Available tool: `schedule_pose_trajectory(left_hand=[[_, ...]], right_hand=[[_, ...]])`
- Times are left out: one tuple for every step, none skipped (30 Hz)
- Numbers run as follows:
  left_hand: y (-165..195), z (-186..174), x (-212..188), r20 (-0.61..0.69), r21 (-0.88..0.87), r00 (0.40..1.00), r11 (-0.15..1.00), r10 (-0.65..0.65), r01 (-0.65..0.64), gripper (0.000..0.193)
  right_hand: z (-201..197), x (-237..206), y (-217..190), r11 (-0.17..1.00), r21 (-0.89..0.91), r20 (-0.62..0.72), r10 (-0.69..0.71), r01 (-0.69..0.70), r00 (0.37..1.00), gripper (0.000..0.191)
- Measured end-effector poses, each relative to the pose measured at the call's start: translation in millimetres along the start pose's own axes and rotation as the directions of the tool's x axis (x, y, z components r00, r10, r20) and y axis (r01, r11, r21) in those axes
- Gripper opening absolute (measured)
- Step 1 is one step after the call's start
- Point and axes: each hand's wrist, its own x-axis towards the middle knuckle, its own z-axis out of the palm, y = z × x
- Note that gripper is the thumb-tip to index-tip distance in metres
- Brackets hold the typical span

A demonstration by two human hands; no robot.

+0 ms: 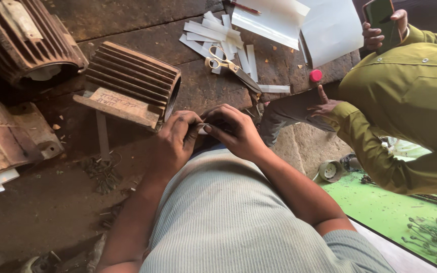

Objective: The person cuts white strips with scissors and inserts them into the slots of a ribbed cylindrical motor housing. They repeatedly pick up strips, cut them to size, and place them into the housing. The person also uses a caliper to measure a small metal component.

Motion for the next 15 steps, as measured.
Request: schedule_pose_trajectory(left_hand=[[-0.7,-1.9,-0.9,0.009,0.001,1.0,1.0,-0.001,0.001,0.015],[-1.6,-2.9,-1.7,0.019,0.001,1.0,1.0,-0.001,0.001,0.015],[-3.8,-2.8,-1.0,0.028,-0.001,1.0,1.0,0.004,-0.004,0.015],[-6.8,-2.0,-0.4,0.037,-0.005,0.999,1.0,-0.005,0.005,0.016],[-10.3,0.4,-0.2,0.048,-0.011,0.999,1.0,-0.017,0.017,0.017],[-15.1,3.4,0.4,0.059,-0.017,0.998,0.999,-0.028,0.029,0.019],[-20.7,8.4,1.4,0.095,-0.044,0.994,0.997,-0.056,0.06,0.027],[-26.3,14.7,2.7,0.132,-0.069,0.988,0.993,-0.081,0.091,0.035],[-31.9,20.3,3.0,0.172,-0.093,0.979,0.988,-0.107,0.125,0.044],[-36.3,24.4,1.3,0.177,-0.06,0.972,0.984,-0.157,0.17,0.042],[-39.7,27.9,-0.4,0.181,-0.026,0.96,0.975,-0.213,0.222,0.041],[-41.9,30.1,-2.1,0.184,0.009,0.946,0.962,-0.268,0.271,0.04],[-43.4,30.5,-3.3,0.127,-0.158,0.959,0.95,-0.252,0.27,0.036],[-44.5,29.9,-2.6,0.06,-0.32,0.971,0.917,-0.233,0.239,0.033],[-44.9,28.1,-1.2,-0.013,-0.471,0.976,0.862,-0.219,0.188,0.03]], right_hand=[[0.1,0.0,0.0,0.999,0.019,0.005,-0.04,0.04,0.999,0.018],[-0.5,0.4,-0.2,0.999,0.003,0.006,-0.048,0.048,0.999,0.017],[-1.0,1.4,0.2,0.998,-0.017,0.005,-0.059,0.059,0.998,0.016],[-1.5,2.8,0.8,0.997,-0.038,0.004,-0.068,0.068,0.998,0.015],[-1.9,4.3,1.9,0.994,-0.074,-0.023,-0.078,0.076,0.997,0.015],[-1.9,6.0,3.5,0.99,-0.111,-0.051,-0.09,0.084,0.995,0.016],[-2.1,8.0,5.8,0.985,-0.147,-0.079,-0.105,0.092,0.991,0.017],[-2.6,9.4,8.3,0.983,-0.171,-0.081,-0.079,0.064,0.994,0.017],[-3.4,10.4,11.3,0.981,-0.193,-0.084,-0.051,0.034,0.995,0.018],[-4.0,10.1,14.2,0.977,-0.213,-0.082,-0.016,-0.002,0.996,0.019],[-5.0,9.6,17.3,0.991,-0.131,-0.046,0.008,-0.014,0.999,0.021],[-6.5,8.9,20.3,0.998,-0.049,-0.01,0.029,-0.029,1.0,0.024],[-8.4,8.0,23.2,0.999,0.03,0.024,0.041,-0.042,0.999,0.027],[-10.4,6.9,25.5,0.997,-0.013,-0.036,0.071,-0.071,0.997,0.026],[-11.6,5.7,27.3,0.994,-0.055,-0.096,0.093,-0.099,0.991,0.026]])
